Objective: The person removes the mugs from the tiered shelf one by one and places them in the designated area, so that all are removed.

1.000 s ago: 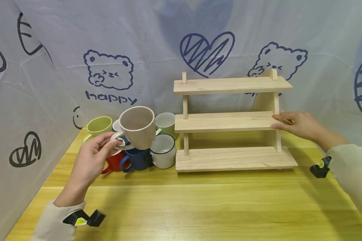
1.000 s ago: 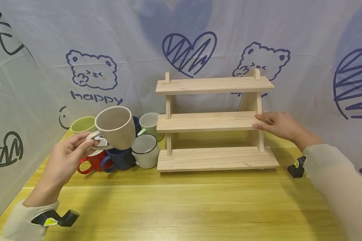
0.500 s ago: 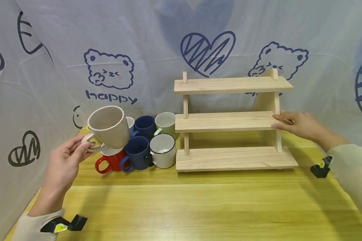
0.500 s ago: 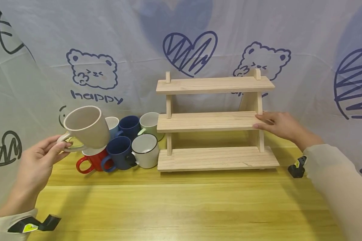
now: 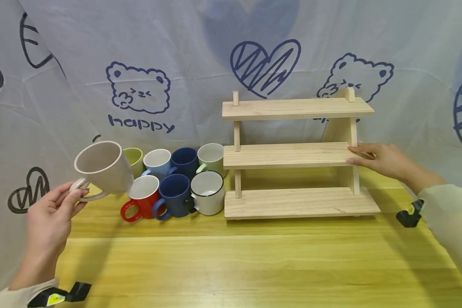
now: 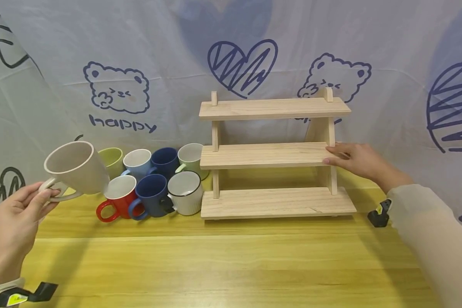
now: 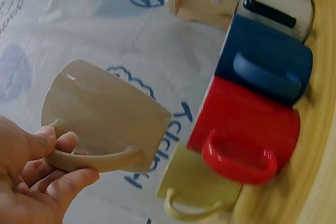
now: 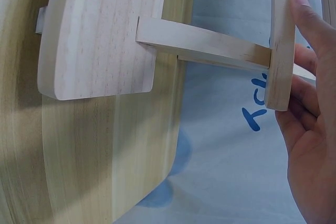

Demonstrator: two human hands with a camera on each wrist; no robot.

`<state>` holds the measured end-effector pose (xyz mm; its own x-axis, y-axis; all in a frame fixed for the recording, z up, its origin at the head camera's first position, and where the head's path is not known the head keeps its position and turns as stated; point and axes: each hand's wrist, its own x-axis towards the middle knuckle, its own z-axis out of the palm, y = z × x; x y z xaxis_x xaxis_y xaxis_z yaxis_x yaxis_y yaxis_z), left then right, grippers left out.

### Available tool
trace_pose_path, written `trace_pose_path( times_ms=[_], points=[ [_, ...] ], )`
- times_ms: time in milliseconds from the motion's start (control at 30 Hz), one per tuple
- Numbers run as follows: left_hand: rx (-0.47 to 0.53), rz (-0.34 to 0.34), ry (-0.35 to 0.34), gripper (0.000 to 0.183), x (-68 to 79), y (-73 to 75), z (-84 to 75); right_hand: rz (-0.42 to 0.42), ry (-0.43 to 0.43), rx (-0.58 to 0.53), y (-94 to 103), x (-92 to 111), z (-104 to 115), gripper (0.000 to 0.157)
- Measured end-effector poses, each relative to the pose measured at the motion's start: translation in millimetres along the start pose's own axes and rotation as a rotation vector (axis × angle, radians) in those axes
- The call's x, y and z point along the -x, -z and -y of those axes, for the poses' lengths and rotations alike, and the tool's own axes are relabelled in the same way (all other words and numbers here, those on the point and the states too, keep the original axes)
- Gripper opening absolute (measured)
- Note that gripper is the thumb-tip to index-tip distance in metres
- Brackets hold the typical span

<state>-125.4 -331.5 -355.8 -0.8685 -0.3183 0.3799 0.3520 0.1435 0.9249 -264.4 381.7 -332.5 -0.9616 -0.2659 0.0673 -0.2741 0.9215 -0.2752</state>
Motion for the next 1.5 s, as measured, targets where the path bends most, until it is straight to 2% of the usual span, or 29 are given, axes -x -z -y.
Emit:
trace_pose_path(
  times_ms=[167,267,600,867,1000,1200,1500],
  points=[
    [0.038,-0.046,0.032,0.022,-0.3,14.7,8.4,-0.007,-0.002,-0.006,-0.2,-0.4,0.2,0.066],
    [0.015,-0.066,0.054,0.022,-0.9,20.3,15.1,-0.005,-0.004,-0.005,-0.2,-0.2,-0.1,0.066],
    [0.005,-0.121,0.118,0.02,2.9,27.5,47.5,0.007,-0.012,-0.003,0.6,0.3,0.5,0.067],
    [0.046,-0.08,0.187,0.029,8.1,30.6,64.0,0.004,-0.011,-0.007,2.4,0.0,1.3,0.066],
    [0.033,-0.058,0.197,0.036,11.7,29.6,71.1,0.006,-0.015,-0.005,2.4,-0.2,1.4,0.066],
    [0.015,-0.043,0.217,0.038,17.0,29.7,82.0,0.016,-0.017,-0.002,1.8,-1.3,1.8,0.067],
    [0.022,0.0,0.208,0.045,18.5,30.3,92.1,0.017,-0.019,-0.016,1.1,-0.3,1.2,0.067]
  ],
)
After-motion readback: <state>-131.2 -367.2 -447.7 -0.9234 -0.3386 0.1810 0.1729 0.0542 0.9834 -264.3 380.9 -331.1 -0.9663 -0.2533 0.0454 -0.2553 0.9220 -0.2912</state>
